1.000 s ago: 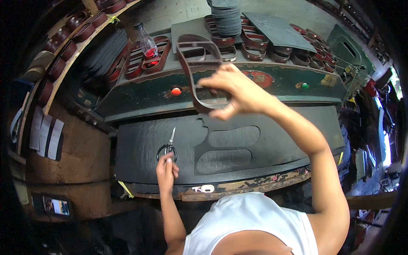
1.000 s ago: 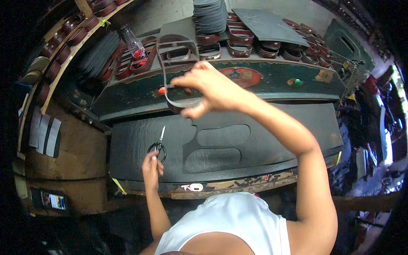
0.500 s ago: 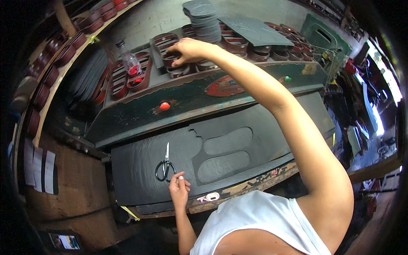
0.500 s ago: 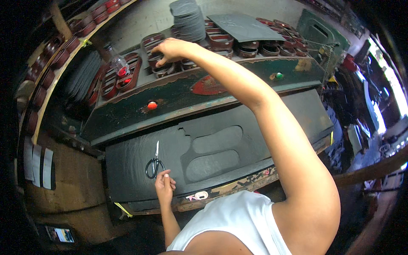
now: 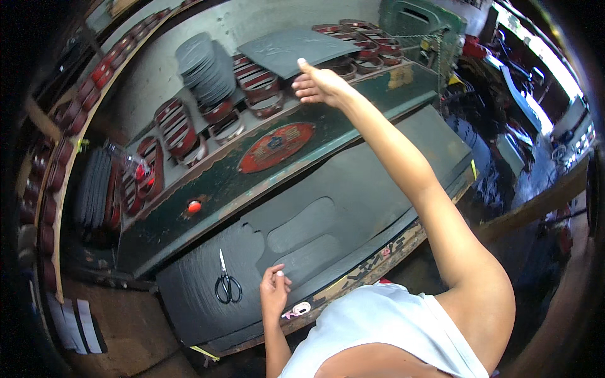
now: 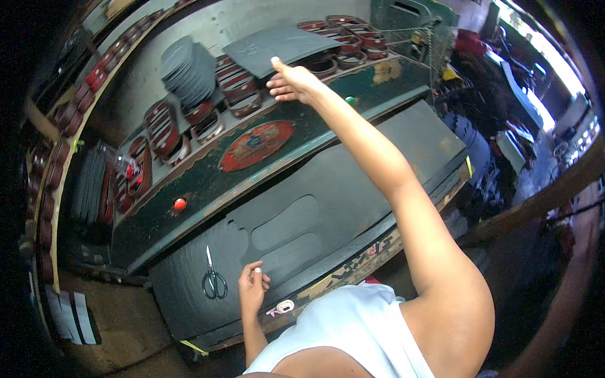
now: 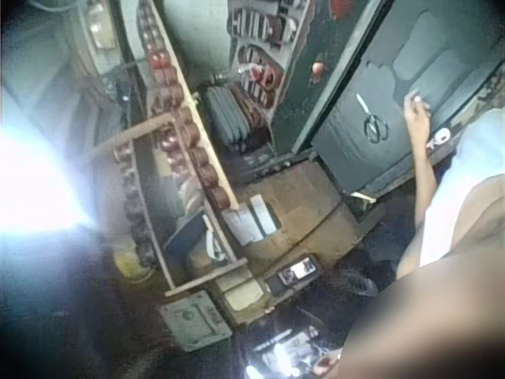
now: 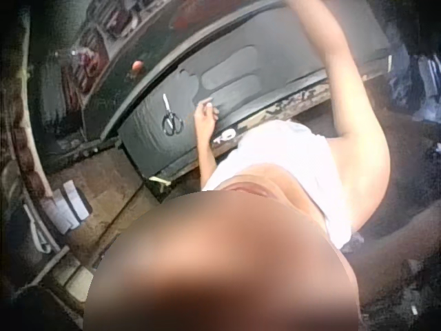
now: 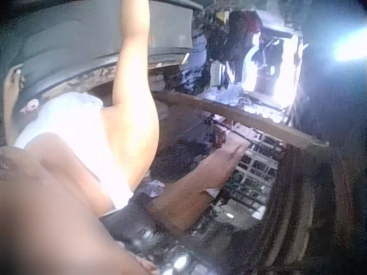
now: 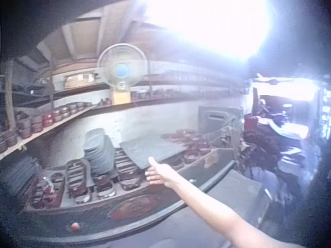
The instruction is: The person places a metal slipper sole template on a sheet of dark foam, traces the outline, and cuts the foam with scissors. The person repeats this process to produce multiple slipper sole blanks, stacking the cut pieces on the workbench.
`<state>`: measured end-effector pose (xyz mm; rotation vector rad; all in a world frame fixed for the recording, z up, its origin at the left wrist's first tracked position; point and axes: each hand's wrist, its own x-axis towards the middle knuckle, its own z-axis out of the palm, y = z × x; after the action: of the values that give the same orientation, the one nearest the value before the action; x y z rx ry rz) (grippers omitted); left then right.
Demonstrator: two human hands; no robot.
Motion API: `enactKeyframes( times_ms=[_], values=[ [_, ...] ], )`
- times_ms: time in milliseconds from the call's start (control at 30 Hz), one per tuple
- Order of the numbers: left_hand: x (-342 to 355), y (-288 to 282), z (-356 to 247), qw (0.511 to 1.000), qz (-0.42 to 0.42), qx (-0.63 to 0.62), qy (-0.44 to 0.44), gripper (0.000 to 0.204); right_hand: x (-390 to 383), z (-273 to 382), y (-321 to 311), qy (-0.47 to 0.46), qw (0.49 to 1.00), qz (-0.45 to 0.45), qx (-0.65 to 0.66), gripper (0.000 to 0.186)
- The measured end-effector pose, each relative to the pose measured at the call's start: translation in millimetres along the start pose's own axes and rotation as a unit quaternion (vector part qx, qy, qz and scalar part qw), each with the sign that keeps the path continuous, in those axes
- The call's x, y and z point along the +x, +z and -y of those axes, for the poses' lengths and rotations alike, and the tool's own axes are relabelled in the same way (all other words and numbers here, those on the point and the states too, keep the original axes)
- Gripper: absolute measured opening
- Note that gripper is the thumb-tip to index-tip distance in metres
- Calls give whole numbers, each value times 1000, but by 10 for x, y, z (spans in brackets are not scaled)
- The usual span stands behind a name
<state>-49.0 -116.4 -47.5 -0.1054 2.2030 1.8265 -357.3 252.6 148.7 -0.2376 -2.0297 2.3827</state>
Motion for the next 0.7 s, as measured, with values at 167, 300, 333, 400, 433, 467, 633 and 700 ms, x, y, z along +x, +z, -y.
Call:
enactKeyframes(
  times_ms=[167, 300, 333, 400, 433, 467, 633, 700],
  values=[
    [332, 452, -546, 993, 63, 67, 68, 25, 243, 47, -104, 28, 998, 1, -55, 57],
    [592, 807, -1040, 984, 81, 73, 138, 26, 159, 260, -176, -6, 998, -1, 57, 31],
    [659, 888, -1165, 980, 79, 85, 161, 26, 129, 353, -285, -68, 993, 17, 91, 32],
    [783, 1020, -1399, 970, 80, 117, 196, 27, 83, 556, -581, -144, 982, 5, 120, 35],
    [857, 1084, -1515, 966, 77, 130, 212, 27, 64, 667, -801, -182, 976, -2, 123, 37],
    [949, 1145, -1631, 957, 89, 138, 240, 26, 53, 758, -1037, -193, 974, -27, 114, 35],
    [1656, 1591, -2260, 932, 114, 130, 320, 25, 244, 806, -2111, -208, 968, -119, 74, 35],
    [2097, 1866, -2577, 919, 104, 123, 361, 25, 401, 687, -2439, -172, 969, -152, 87, 34]
  ],
)
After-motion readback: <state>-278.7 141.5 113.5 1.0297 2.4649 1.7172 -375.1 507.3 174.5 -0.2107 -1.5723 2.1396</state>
